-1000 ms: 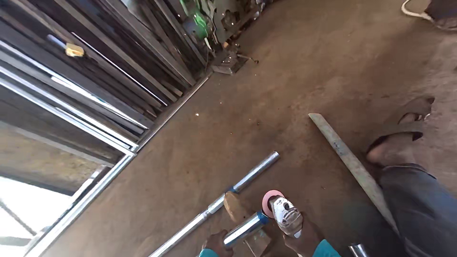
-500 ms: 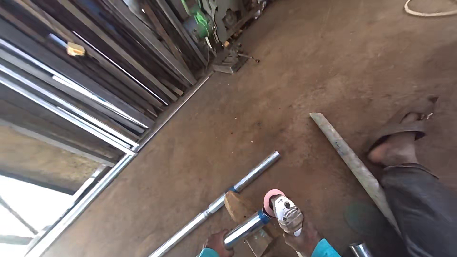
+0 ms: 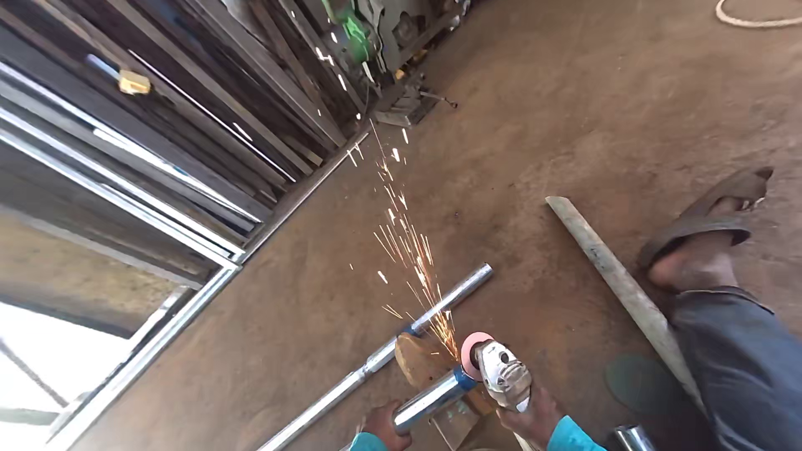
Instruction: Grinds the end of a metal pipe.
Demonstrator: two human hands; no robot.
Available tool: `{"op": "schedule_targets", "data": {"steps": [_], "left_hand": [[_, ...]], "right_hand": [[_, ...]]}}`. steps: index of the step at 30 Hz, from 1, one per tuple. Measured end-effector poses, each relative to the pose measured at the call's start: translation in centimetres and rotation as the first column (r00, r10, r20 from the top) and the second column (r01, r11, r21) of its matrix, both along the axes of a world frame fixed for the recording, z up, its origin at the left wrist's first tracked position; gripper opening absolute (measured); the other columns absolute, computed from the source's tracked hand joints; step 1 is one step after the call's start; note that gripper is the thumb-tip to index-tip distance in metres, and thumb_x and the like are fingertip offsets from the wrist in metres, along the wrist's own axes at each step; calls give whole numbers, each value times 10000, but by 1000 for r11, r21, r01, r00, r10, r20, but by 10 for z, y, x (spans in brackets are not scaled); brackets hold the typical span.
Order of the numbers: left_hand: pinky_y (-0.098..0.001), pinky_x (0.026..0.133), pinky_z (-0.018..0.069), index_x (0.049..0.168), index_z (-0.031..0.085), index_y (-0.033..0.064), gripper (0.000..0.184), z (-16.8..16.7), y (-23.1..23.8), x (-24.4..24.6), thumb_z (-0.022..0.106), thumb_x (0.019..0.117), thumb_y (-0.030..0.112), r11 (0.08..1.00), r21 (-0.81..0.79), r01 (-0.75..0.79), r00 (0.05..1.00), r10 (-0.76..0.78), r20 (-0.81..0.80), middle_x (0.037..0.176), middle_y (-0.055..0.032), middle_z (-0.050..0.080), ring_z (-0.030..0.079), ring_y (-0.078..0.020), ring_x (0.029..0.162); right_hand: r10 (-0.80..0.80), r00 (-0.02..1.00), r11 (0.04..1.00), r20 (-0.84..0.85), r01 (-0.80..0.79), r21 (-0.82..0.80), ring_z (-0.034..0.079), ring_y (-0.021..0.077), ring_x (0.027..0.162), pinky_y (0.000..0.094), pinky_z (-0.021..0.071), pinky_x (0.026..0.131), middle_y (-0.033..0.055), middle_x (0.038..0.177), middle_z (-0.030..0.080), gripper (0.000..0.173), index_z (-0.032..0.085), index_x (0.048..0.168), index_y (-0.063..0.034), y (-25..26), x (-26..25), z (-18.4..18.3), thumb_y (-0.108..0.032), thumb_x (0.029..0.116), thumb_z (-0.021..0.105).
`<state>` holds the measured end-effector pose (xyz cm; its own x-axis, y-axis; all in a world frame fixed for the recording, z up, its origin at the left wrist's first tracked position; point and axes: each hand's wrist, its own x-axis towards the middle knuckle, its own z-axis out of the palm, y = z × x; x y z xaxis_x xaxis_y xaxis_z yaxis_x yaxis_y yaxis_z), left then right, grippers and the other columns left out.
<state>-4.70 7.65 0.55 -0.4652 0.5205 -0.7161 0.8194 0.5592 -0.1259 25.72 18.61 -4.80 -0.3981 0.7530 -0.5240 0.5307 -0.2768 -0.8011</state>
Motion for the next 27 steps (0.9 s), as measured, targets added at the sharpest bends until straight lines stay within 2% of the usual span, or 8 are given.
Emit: {"op": "schedule_targets", "data": {"steps": [5, 10, 14, 22, 27], "left_hand": [[-620, 1034, 484, 1371, 625, 128, 700, -2, -2, -1, 829, 761, 403, 1000, -12, 3, 1000, -3, -15, 1275, -195, 693, 644, -391, 1219], [-606, 1036, 489, 1362, 626, 114, 687, -3, 0, -2, 831, 767, 390, 1000, -13, -6, 1000, 6, 0, 1274, -195, 692, 646, -382, 1219], [-595, 1044, 485, 1353, 627, 99, 669, 2, 1, 2, 828, 779, 377, 1000, -22, -8, 1000, 8, -1, 1275, -201, 688, 640, -384, 1225], [-608, 1028, 490, 1374, 618, 141, 684, 0, 2, 0, 816, 778, 414, 999, -48, 10, 1000, -11, -20, 1274, -182, 696, 649, -375, 1217], [-616, 1012, 501, 1353, 629, 133, 683, -6, -2, -4, 819, 764, 422, 999, -29, 17, 1000, -18, -22, 1248, -190, 702, 660, -379, 1192]], "right_hand": [[33, 999, 999, 35, -33, -6, 676, 296, 1155, 495, 528, 1023, 175, 1254, 681, 1038, 439, 1472, -6, 3, -1, 3, -442, 648, 895], [17, 1000, 1000, -15, -17, 2, 675, 280, 1148, 482, 528, 1024, 167, 1248, 681, 1015, 467, 1445, -2, 3, 2, 4, -441, 635, 893], [-3, 999, 1000, -52, 2, -22, 665, 272, 1168, 469, 519, 1039, 170, 1264, 674, 1029, 447, 1464, -2, 4, 2, 3, -404, 634, 902], [9, 999, 1000, 36, -9, 10, 676, 281, 1158, 481, 526, 1026, 161, 1249, 688, 1010, 453, 1468, -12, 5, -4, 4, -429, 655, 883], [28, 998, 999, 53, -29, 32, 677, 292, 1156, 491, 528, 1022, 165, 1248, 687, 1022, 451, 1461, -5, 4, -1, 6, -459, 654, 883]]}}
